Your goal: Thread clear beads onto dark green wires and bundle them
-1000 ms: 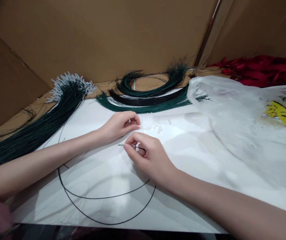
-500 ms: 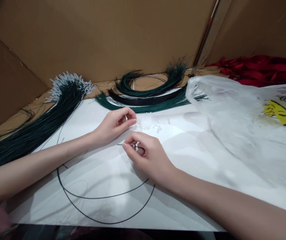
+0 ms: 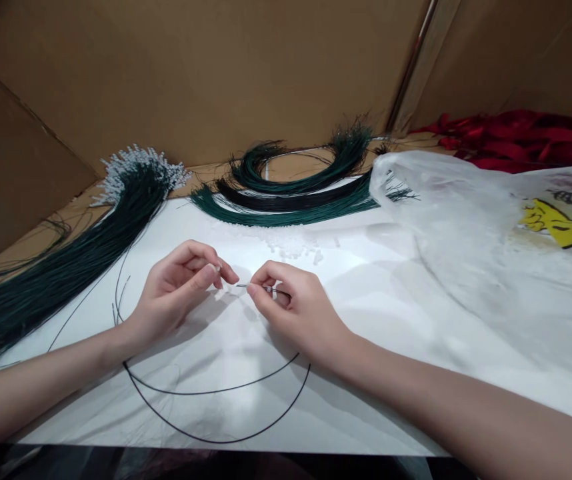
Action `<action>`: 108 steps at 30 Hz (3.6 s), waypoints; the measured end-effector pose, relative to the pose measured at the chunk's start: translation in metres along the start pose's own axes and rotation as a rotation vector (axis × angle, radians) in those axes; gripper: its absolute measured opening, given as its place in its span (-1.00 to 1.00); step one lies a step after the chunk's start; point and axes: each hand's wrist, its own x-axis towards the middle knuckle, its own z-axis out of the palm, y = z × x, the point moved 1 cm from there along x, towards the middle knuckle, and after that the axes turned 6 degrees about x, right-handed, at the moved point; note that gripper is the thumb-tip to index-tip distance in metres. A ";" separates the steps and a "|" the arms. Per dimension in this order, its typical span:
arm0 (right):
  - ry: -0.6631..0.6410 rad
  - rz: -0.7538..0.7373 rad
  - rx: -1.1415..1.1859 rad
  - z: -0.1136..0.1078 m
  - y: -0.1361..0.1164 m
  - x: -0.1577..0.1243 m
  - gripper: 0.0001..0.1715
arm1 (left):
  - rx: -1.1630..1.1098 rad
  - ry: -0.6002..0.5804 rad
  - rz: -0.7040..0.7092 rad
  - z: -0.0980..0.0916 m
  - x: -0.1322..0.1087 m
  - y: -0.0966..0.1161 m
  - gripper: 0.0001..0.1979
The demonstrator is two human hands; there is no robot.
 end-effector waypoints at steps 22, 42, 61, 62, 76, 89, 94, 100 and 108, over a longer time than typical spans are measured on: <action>0.031 0.019 -0.027 0.003 0.002 0.002 -0.83 | -0.006 0.003 0.030 0.002 0.001 -0.006 -0.89; -0.001 0.022 -0.018 0.000 0.002 0.001 -0.84 | -0.037 -0.045 0.002 0.002 0.001 -0.006 -0.90; -0.015 0.020 -0.021 0.000 0.002 0.002 -0.87 | -0.030 -0.077 0.067 0.001 0.002 -0.008 -0.92; -0.015 0.016 -0.023 -0.001 0.002 0.002 -0.87 | -0.035 -0.081 0.063 0.001 0.002 -0.007 -0.93; -0.021 0.016 -0.033 0.000 0.001 0.002 -0.87 | -0.023 -0.053 0.035 0.001 0.002 -0.007 -0.91; 0.041 0.020 0.025 0.000 0.000 0.001 -0.85 | 0.135 -0.163 -0.079 0.004 0.005 -0.008 -0.81; 0.012 0.019 0.033 0.001 0.001 0.001 -0.85 | 0.192 -0.215 -0.063 0.005 0.004 -0.008 -0.81; 0.000 0.016 0.026 0.000 0.003 -0.001 -0.84 | 0.197 -0.207 -0.047 0.006 0.005 -0.007 -0.80; -0.009 0.031 0.024 0.000 0.002 0.001 -0.82 | 0.182 -0.209 -0.052 0.006 0.005 -0.007 -0.79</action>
